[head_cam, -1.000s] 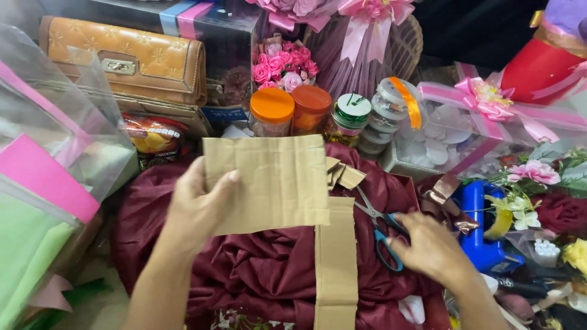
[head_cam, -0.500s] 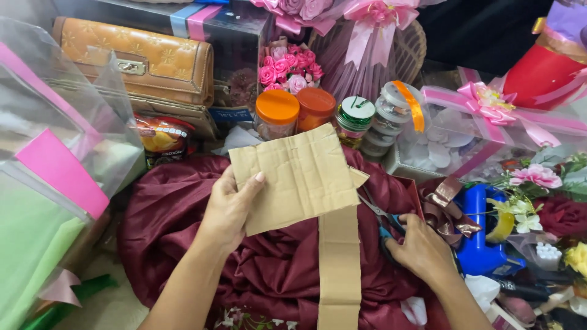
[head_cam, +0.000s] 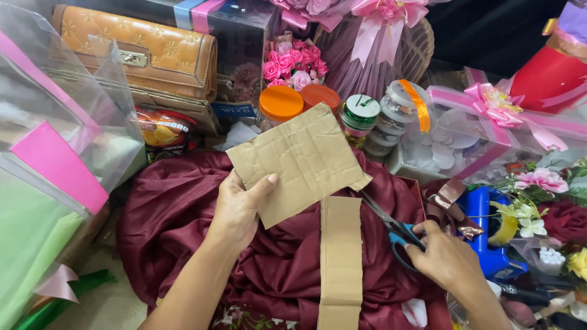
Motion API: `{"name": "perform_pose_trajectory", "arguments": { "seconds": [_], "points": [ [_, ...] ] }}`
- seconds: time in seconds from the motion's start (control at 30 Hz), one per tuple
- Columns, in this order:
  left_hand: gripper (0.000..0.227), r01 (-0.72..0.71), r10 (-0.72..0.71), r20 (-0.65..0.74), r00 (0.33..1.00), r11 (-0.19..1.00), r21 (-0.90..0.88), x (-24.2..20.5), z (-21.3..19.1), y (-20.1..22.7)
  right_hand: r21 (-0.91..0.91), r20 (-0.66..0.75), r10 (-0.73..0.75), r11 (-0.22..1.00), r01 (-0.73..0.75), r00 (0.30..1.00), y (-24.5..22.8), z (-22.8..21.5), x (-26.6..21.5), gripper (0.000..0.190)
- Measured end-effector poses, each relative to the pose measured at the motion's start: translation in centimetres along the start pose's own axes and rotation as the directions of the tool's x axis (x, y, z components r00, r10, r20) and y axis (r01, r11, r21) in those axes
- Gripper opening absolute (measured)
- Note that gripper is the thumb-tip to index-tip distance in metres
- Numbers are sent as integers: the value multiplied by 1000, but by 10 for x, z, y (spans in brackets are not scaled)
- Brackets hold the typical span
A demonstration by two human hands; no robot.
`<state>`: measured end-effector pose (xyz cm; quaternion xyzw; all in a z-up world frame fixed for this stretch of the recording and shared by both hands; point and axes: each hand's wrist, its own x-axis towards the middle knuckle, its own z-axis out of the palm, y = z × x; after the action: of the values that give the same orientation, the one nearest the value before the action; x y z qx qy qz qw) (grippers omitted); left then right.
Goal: Cutting a piece of corrugated cardboard into multiple smaller strips and rectangular pieces using scissors.
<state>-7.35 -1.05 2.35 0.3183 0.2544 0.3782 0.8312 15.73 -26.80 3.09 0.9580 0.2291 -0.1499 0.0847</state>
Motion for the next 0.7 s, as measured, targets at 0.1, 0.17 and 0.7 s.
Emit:
{"name": "perform_pose_trajectory", "arguments": {
  "seconds": [0.1,0.17,0.7],
  "points": [
    [45,-19,18,-12,1000,999,-26,1,1,-1,-36,18,1,999,0,1000,5,-1,-2,54],
    [47,-13,12,-22,1000,1000,-16,-1,3,1,-108,52,-30,994,36,998,4,-2,-6,60],
    [45,-214,207,-117,971,976,-45,6,-3,13,108,-113,89,991,-77,990,44,-36,-72,68]
  ]
}}
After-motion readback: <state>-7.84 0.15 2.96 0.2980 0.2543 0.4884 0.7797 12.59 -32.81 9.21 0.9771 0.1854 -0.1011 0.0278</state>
